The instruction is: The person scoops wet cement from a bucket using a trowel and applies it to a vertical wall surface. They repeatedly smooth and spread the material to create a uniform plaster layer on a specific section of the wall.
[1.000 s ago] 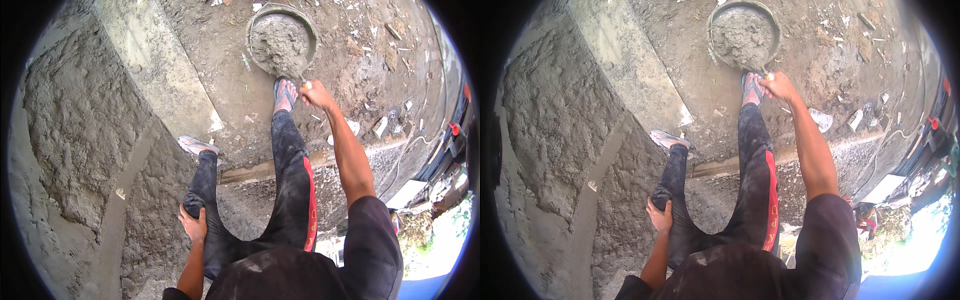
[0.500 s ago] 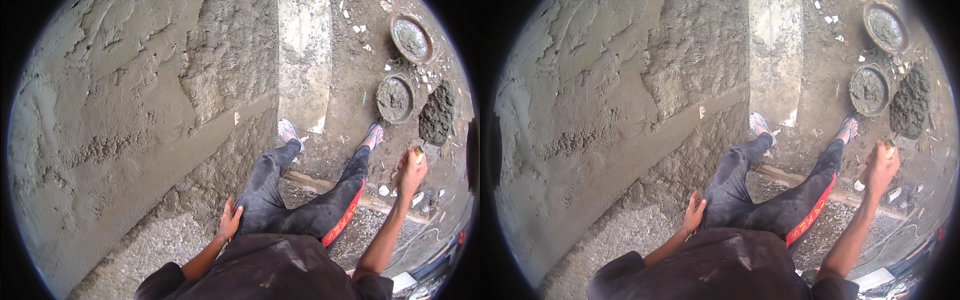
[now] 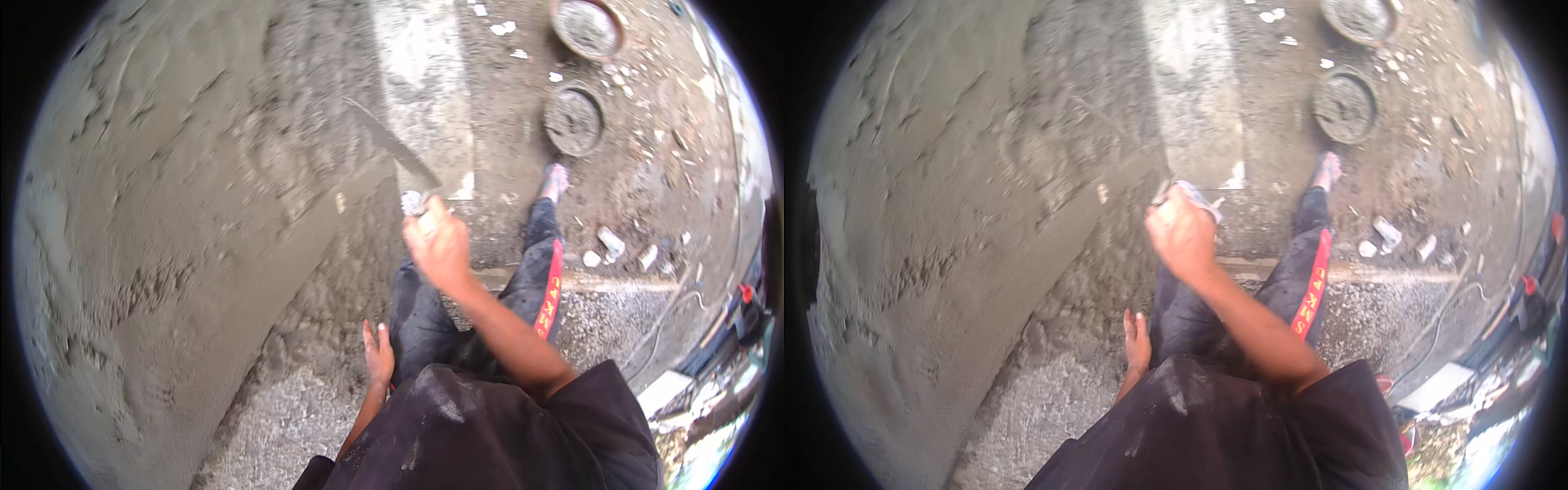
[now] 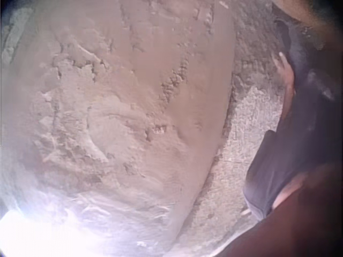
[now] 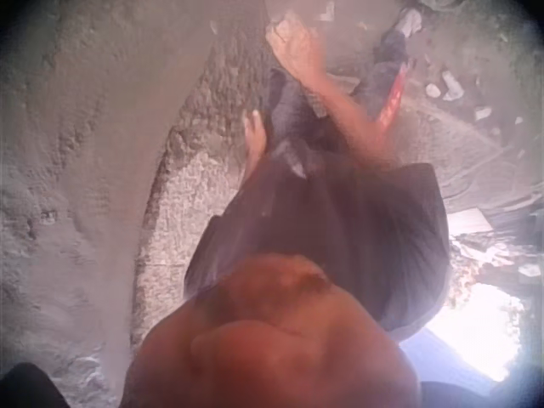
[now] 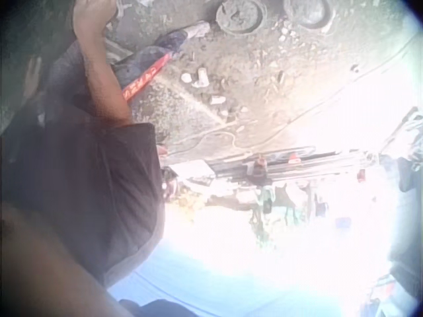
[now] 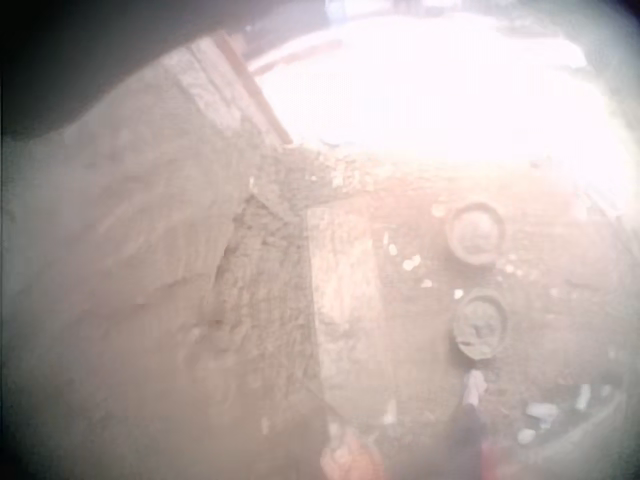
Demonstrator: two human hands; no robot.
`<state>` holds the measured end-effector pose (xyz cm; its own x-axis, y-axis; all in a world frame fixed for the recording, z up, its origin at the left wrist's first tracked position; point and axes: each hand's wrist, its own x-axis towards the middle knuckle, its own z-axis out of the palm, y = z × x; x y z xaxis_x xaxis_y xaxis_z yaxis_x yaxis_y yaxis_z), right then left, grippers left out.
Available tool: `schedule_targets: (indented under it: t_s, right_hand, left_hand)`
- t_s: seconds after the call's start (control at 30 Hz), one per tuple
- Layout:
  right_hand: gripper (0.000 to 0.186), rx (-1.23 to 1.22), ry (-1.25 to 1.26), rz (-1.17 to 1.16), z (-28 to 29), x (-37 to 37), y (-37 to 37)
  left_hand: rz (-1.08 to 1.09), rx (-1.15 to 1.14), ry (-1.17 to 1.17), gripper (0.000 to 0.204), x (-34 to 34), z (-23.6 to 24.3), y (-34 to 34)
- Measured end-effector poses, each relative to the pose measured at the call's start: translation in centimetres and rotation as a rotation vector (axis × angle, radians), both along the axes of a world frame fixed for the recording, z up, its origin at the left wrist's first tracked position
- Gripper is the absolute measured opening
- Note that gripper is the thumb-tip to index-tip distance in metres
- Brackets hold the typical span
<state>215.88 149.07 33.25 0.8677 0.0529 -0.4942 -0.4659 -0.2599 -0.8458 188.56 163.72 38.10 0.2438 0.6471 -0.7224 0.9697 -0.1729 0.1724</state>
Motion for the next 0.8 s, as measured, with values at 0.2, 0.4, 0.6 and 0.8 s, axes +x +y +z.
schedule_targets:
  t_s: [0.2,0.4,0.6,0.8]
  right_hand:
    - [0.019,-1.064,0.106,0.548,-23.1,6.4,-38.8]
    - [0.028,-1.016,0.230,0.512,-44.0,15.0,-46.2]
    - [0.037,-0.335,0.465,0.184,-47.9,7.4,-46.7]
    - [0.025,-0.150,0.400,0.106,-45.2,4.7,-46.7]
  left_hand:
    - [-0.107,-0.054,0.117,0.076,-2.3,-4.6,-8.6]
    - [-0.466,0.079,0.300,0.074,2.9,-9.1,-16.2]
    - [-0.508,0.047,0.270,0.074,4.5,-11.1,-18.1]
    - [-0.597,0.063,0.314,0.075,6.6,-9.9,-16.2]
